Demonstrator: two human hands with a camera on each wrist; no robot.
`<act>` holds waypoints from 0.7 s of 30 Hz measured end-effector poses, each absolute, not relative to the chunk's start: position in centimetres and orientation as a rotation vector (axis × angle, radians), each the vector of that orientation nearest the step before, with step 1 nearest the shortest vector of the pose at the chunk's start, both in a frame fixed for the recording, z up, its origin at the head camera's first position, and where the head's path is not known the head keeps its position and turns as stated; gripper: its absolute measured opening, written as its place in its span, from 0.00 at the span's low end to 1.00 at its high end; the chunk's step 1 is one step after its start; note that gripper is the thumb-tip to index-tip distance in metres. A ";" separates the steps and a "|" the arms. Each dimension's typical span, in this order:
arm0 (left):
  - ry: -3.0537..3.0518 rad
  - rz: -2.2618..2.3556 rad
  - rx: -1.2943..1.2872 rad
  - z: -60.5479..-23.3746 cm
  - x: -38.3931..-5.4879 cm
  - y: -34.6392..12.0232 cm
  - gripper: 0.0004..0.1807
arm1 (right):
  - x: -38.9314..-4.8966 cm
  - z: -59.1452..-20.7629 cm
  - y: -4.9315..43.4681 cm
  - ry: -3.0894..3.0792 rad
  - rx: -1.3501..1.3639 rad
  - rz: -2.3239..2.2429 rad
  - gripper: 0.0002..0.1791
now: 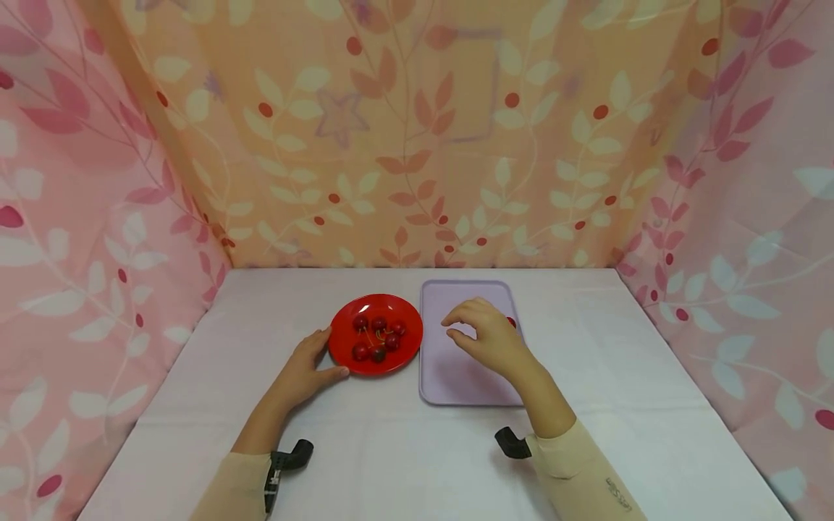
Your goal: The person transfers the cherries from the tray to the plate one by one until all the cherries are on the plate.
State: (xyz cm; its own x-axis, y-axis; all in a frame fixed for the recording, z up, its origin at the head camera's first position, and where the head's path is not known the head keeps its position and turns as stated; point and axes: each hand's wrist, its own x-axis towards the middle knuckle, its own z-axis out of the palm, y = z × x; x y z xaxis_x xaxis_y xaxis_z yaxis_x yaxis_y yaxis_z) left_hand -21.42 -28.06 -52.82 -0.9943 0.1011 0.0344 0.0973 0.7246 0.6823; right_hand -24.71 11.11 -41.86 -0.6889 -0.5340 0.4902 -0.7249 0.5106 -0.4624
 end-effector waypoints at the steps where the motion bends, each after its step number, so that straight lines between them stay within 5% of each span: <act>1: 2.914 1.151 0.168 -52.8 -21.4 -28.0 0.58 | -24.7 -41.9 11.5 -2.478 1.045 0.955 0.10; 21: 2.904 1.128 0.130 -52.6 -21.3 -27.9 0.59 | -25.4 -42.0 17.1 -2.818 0.834 0.972 0.05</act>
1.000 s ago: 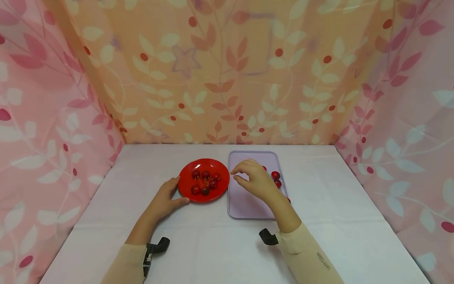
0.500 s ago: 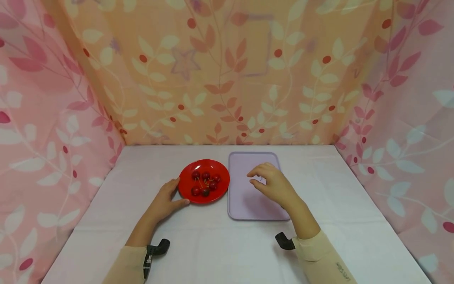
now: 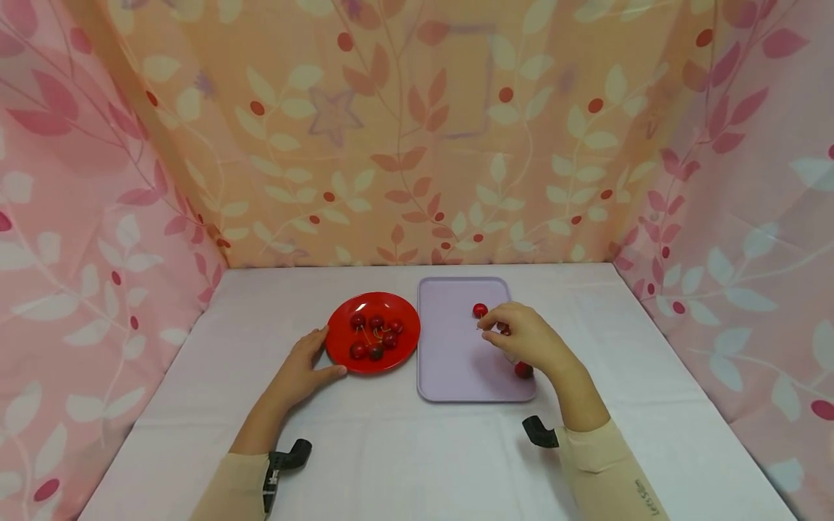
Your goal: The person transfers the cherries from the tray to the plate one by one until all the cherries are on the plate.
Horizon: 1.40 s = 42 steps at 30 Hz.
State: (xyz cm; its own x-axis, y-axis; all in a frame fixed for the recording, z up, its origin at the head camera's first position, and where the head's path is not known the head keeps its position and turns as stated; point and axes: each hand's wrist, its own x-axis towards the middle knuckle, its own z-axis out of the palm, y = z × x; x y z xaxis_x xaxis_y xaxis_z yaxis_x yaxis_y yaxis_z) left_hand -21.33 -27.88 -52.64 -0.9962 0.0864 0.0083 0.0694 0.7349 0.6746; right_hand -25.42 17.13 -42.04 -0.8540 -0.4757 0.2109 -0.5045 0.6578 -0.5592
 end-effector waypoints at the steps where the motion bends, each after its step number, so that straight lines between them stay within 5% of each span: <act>1: 2.904 1.125 0.129 -52.6 -21.4 -27.9 0.60 | -25.5 -42.1 17.4 -2.832 0.833 0.989 0.05; 42: 2.916 1.136 0.160 -52.7 -21.3 -28.0 0.60 | -27.9 -47.0 20.2 -3.213 0.679 0.818 0.03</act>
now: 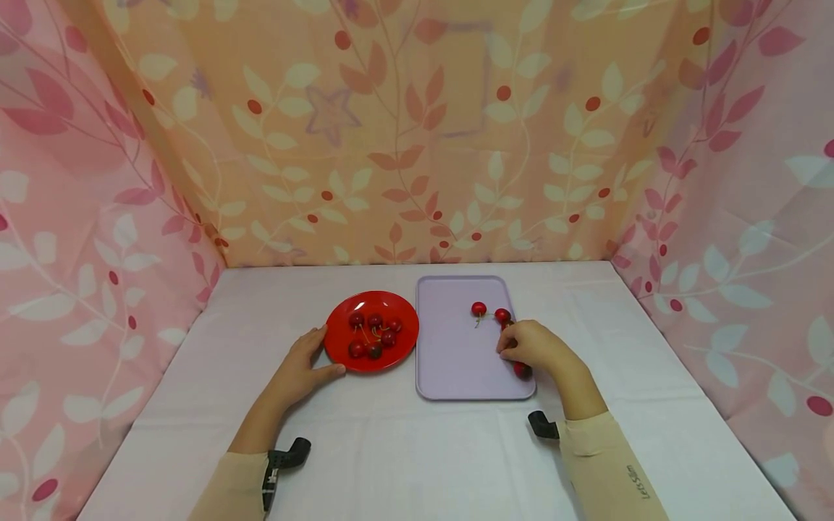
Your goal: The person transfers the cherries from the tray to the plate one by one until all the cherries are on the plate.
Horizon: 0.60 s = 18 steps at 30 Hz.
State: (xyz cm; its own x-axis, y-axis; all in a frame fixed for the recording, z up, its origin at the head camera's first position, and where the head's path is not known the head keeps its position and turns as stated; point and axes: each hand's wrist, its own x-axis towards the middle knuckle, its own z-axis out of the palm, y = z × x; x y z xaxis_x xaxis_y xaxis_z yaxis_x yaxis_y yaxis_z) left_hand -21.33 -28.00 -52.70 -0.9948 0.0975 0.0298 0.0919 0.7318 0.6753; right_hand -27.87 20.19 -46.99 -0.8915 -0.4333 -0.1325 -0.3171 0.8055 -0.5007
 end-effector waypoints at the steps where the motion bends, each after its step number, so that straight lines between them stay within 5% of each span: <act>1: 2.916 1.137 0.158 -52.7 -21.3 -28.0 0.60 | -27.9 -47.0 20.2 2.748 -0.574 -0.707 0.03; 18: 2.910 1.112 0.113 -52.7 -21.2 -27.9 0.60 | -27.6 -45.8 20.4 2.725 -0.665 -0.920 0.03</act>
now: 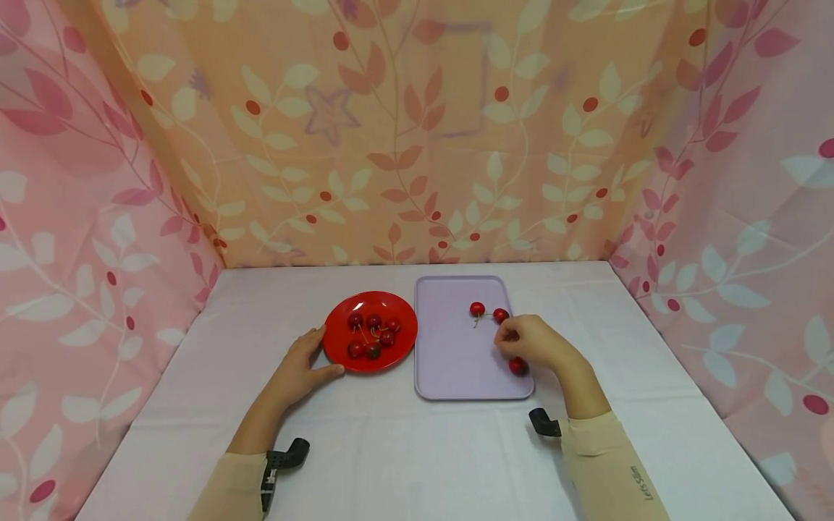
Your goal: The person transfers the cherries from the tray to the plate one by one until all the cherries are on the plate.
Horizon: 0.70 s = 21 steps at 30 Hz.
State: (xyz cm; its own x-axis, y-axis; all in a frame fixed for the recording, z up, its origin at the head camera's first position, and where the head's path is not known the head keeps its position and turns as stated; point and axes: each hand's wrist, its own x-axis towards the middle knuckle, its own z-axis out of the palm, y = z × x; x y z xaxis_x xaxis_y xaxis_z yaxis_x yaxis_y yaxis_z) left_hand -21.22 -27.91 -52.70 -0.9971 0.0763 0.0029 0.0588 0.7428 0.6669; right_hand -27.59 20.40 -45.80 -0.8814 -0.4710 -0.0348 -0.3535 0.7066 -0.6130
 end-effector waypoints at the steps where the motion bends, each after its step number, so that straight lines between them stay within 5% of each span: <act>1: 2.909 1.112 0.113 -52.7 -21.2 -27.9 0.60 | -27.6 -45.8 20.4 2.724 -0.687 -0.938 0.03; 21: 2.914 1.107 0.135 -52.6 -21.2 -27.9 0.59 | -27.3 -45.3 18.9 2.737 -0.754 -1.220 0.04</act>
State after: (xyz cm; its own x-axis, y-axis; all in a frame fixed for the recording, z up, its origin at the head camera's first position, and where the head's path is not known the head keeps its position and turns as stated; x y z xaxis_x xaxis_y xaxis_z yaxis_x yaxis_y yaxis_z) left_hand -21.24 -27.90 -52.59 -0.9960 0.0886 0.0103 0.0731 0.7445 0.6637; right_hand -27.29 18.93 -45.25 -0.8795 -0.4527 0.1467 -0.4118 0.5694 -0.7115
